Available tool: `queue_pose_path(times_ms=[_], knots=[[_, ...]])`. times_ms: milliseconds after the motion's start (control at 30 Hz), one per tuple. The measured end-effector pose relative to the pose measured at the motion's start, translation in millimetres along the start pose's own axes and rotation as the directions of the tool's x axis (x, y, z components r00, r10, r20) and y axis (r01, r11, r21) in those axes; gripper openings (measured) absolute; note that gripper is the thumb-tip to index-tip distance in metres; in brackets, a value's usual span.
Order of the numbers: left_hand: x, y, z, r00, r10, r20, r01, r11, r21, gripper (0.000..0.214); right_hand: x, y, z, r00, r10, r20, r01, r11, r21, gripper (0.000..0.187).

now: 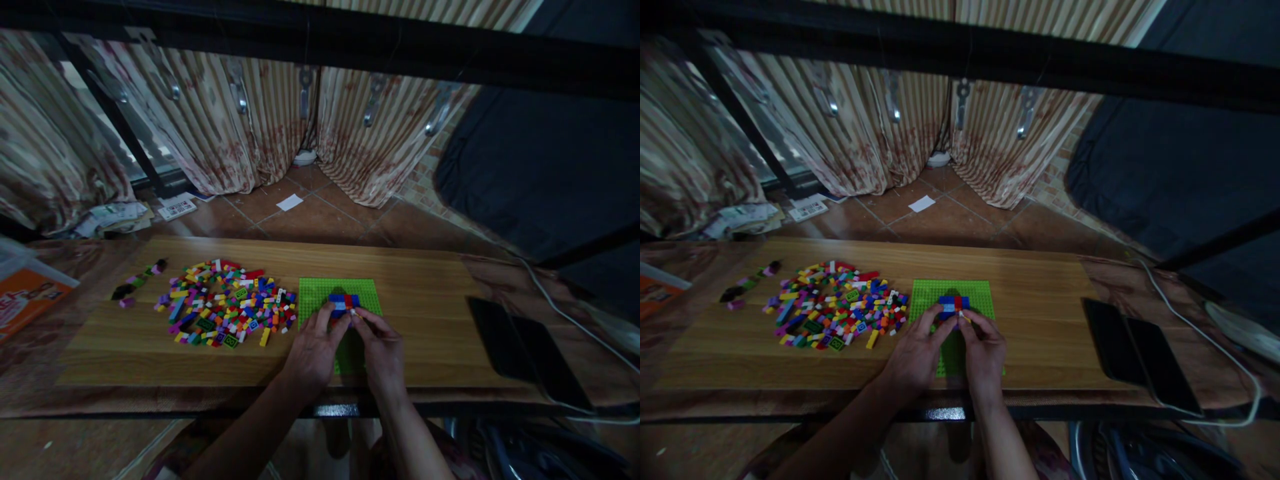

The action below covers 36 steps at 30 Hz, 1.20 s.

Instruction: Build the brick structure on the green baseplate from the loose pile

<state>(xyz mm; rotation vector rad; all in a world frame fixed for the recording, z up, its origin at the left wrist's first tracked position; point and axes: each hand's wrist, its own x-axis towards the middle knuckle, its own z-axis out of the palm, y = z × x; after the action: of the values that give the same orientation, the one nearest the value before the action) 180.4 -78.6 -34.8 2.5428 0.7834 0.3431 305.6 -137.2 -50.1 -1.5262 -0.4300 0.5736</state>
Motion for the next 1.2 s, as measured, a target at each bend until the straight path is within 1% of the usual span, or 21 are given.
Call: queue_pose_path(times_ms=[167,367,600,733,1033,1200], knots=[[0,1,-2.3,1.0,0.004,0.013,-0.004,1.0,-0.004,0.062,1,-2,-1,1.0,0.028,0.011,-0.028,0.999,0.02,0.025],[0,2,-3.9,1.0,0.003,0.022,-0.004,0.999,0.043,0.06,5,-2,0,0.999,0.051,0.012,-0.052,0.996,0.068,0.026],[-1,2,-6.5,0.999,0.023,0.027,-0.025,0.998,0.065,0.057,6,-6,-2,0.996,0.09,0.019,-0.09,0.996,0.027,0.028],[-2,2,-8.9,0.999,0.024,0.037,-0.028,0.996,0.089,0.057,6,-7,-2,0.994,0.103,0.025,-0.104,0.994,0.035,0.029],[-2,3,-9.8,0.998,0.029,0.051,-0.034,0.995,0.094,0.063,7,-5,-3,0.998,0.057,0.036,-0.056,0.998,-0.022,0.029],[-2,2,-8.5,0.998,0.03,0.054,-0.034,0.996,0.077,0.059,8,-3,-4,0.999,-0.017,0.042,0.021,0.995,-0.096,0.027]])
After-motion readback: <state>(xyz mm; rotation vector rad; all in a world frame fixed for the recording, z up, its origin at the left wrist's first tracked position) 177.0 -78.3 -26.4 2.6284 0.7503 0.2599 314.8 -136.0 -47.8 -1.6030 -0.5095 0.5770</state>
